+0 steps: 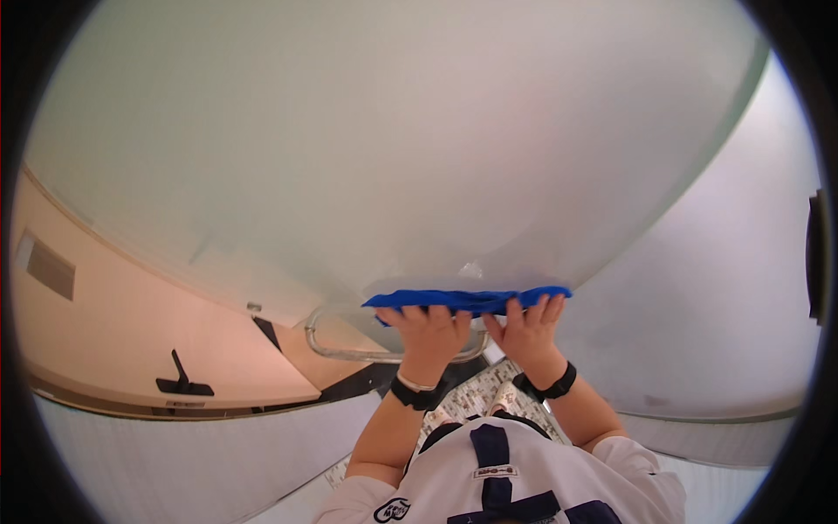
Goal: Using a blue cloth to wipe down the glass door and metal handle of a shower enclosure.
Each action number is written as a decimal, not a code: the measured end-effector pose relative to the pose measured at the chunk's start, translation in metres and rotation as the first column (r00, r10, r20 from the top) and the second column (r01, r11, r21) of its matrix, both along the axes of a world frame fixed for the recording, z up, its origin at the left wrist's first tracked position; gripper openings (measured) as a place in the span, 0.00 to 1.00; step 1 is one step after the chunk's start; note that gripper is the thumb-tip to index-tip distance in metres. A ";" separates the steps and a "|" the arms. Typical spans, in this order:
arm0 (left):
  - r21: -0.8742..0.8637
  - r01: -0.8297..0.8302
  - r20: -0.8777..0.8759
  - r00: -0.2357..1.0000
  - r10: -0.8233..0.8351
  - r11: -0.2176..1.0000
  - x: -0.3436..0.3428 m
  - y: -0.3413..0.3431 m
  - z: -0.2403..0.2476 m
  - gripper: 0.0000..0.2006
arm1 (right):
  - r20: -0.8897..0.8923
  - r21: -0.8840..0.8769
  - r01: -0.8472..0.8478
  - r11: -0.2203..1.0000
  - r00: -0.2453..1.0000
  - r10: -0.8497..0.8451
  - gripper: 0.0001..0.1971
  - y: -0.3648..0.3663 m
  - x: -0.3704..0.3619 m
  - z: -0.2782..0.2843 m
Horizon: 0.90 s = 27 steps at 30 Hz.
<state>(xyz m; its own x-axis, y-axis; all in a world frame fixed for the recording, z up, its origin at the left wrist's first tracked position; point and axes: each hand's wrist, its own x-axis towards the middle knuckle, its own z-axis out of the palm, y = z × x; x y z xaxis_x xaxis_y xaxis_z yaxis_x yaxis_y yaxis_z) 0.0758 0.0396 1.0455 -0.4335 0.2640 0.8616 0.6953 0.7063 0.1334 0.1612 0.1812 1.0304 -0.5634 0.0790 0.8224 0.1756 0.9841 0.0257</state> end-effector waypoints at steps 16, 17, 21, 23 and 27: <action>0.000 -0.088 -0.190 0.978 0.086 0.996 0.005 0.019 0.125 0.36 | -0.239 0.142 -0.268 0.953 0.925 0.296 0.24 0.036 0.001 0.094; -0.003 -0.101 -0.180 0.979 0.099 0.995 0.007 0.019 0.124 0.36 | -0.226 0.158 -0.256 0.954 0.931 0.287 0.25 0.036 0.000 0.094; -0.005 -0.071 -0.114 0.991 0.070 0.997 0.018 0.019 0.117 0.37 | -0.304 0.210 -0.227 0.951 0.909 0.285 0.25 0.035 -0.005 0.094; 0.064 -0.073 -0.033 0.997 0.075 0.995 0.023 0.023 0.107 0.38 | -0.304 0.215 -0.237 0.947 0.906 0.295 0.25 0.033 -0.006 0.092; 0.224 -0.088 0.157 0.986 0.053 0.971 0.031 0.030 0.096 0.39 | -0.279 0.266 -0.299 0.916 0.886 0.370 0.22 0.038 -0.008 0.096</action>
